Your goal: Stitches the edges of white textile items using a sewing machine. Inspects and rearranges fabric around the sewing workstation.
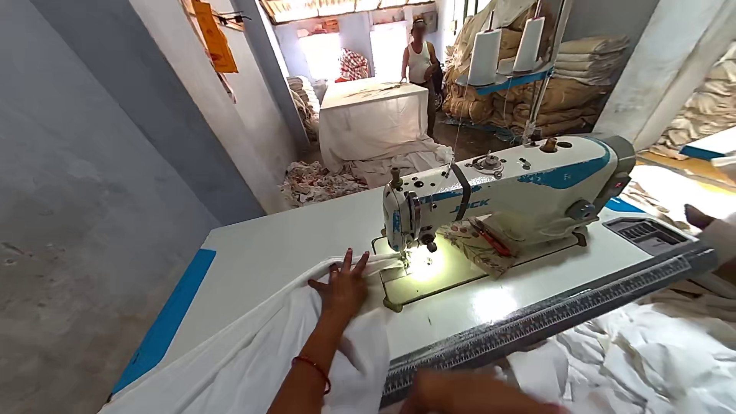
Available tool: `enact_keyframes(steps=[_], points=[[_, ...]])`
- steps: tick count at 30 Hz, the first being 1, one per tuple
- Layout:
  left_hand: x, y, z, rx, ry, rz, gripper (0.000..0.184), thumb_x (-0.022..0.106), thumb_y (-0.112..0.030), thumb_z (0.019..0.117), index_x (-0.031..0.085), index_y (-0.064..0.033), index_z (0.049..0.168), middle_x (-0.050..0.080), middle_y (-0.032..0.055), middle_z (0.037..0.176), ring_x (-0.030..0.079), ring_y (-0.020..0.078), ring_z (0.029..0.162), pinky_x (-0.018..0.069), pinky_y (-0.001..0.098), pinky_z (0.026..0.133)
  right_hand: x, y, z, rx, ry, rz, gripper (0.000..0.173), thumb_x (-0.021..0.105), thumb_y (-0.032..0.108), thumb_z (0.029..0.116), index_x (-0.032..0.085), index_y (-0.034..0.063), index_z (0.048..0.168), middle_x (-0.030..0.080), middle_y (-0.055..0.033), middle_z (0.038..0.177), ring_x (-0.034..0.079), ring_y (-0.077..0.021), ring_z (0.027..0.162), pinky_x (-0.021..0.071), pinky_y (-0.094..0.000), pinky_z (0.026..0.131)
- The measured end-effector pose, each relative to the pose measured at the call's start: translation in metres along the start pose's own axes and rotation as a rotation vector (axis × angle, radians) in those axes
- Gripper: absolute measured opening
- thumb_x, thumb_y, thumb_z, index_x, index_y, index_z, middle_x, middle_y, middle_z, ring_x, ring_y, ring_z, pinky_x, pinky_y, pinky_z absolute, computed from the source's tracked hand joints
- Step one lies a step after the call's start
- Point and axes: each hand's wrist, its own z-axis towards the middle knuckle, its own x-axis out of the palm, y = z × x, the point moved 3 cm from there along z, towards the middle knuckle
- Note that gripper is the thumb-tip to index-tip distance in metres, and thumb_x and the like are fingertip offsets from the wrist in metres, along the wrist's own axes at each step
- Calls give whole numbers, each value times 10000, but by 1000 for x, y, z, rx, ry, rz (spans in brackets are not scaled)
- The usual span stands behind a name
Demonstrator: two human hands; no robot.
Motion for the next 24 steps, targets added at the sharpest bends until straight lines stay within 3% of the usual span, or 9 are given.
enact_keyframes(steps=[2, 4, 6, 8, 12, 16, 19, 22, 24], points=[[-2, 12, 17, 73, -11, 12, 613, 469, -107, 1016, 444, -420, 1543, 319, 13, 1677, 359, 466, 1476, 115, 889, 1034, -82, -33, -43, 336, -402, -147, 192, 622, 58, 985, 739, -28, 1111, 744, -175, 1056, 722, -263, 994, 569, -440, 934], [-2, 16, 28, 97, 3, 16, 621, 470, -84, 1009, 462, -418, 1533, 341, -18, 1667, 349, 431, 1491, 105, 882, 1039, -139, -92, -76, 681, -709, -498, 262, 620, 124, 1002, 713, 28, 1228, 703, -195, 1200, 671, -340, 1139, 523, -521, 1008], [0, 19, 37, 100, 9, 23, 655, 490, -70, 986, 456, -427, 1534, 325, -43, 1673, 318, 425, 1506, 105, 880, 1035, -162, -138, -94, 887, -801, -738, 361, 659, 179, 997, 656, 40, 1329, 631, -265, 1270, 592, -446, 1221, 489, -594, 1017], [-1, 22, 41, 96, 4, 17, 681, 498, -62, 976, 437, -436, 1542, 317, -56, 1676, 289, 420, 1521, 93, 879, 1038, -170, -156, -92, 999, -810, -886, 335, 647, 104, 980, 660, 37, 1308, 639, -278, 1193, 615, -465, 1158, 541, -588, 901], [-4, 23, 11, 45, 47, 26, 713, 433, -92, 1018, 270, -465, 1603, 240, 24, 1706, 253, 488, 1516, 98, 906, 1015, -172, -144, -88, 967, -823, -916, 274, 631, 30, 970, 666, -29, 1235, 673, -283, 1104, 672, -470, 1029, 552, -616, 807], [7, 34, -53, 20, -52, 32, 512, 329, -427, 1079, 329, -449, 1591, 233, 65, 1707, 308, 504, 1490, 116, 883, 1043, -152, -113, -99, 752, -991, -795, 233, 573, 2, 986, 604, -105, 1191, 657, -270, 858, 686, -453, 768, 555, -609, 680], [29, 37, -97, 1, -257, 75, 623, 320, -636, 1020, 418, -367, 1573, 321, 106, 1671, 400, 544, 1424, 152, 896, 1012, -103, -84, -82, 854, -879, -495, 358, 453, 170, 1075, 554, -47, 1341, 666, -246, 879, 681, -439, 813, 540, -630, 730], [36, 23, -124, -36, -311, 81, 705, 362, -672, 990, 456, -273, 1564, 351, 172, 1645, 427, 580, 1386, 175, 902, 995, -59, -68, -45, 932, -718, -452, 455, 386, 396, 1101, 639, 21, 1149, 684, -227, 872, 706, -450, 844, 539, -626, 684], [38, 15, -136, -51, -298, 93, 755, 368, -688, 983, 437, -227, 1576, 338, 212, 1640, 444, 596, 1361, 192, 900, 987, -49, -62, -22, 967, -656, -508, 465, 443, 434, 1081, 659, 24, 1127, 694, -218, 903, 715, -430, 859, 554, -590, 683]])
